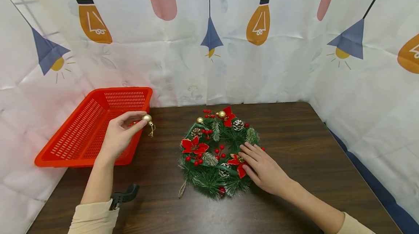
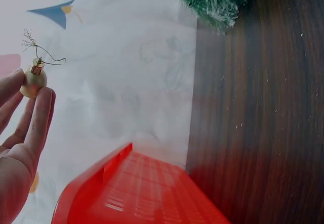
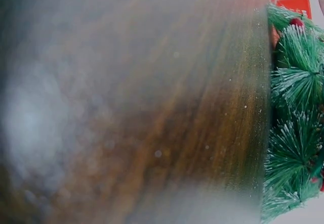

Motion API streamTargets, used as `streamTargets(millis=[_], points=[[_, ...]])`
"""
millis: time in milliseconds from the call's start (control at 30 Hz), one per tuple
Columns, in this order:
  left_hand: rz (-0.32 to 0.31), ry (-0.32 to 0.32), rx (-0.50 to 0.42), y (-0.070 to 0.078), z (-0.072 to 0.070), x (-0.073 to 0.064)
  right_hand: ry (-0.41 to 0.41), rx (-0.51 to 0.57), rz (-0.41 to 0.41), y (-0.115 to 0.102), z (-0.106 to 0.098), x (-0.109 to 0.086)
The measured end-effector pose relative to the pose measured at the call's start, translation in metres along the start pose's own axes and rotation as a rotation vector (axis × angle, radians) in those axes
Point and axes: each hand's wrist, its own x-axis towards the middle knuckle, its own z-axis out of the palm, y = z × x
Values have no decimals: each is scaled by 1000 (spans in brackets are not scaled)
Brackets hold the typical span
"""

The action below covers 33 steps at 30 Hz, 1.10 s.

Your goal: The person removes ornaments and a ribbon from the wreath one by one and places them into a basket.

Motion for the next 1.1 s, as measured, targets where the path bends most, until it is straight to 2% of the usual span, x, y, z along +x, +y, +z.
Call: streamTargets(millis=[400, 800, 1100], points=[[-46, 54, 79, -7, -24, -3, 5, -5, 2, 0, 0, 0], [-88, 92, 74, -23, -46, -4, 9, -20, -4, 0, 0, 0], [-195, 107, 149, -29, -62, -8, -5, -25, 2, 0, 0, 0]])
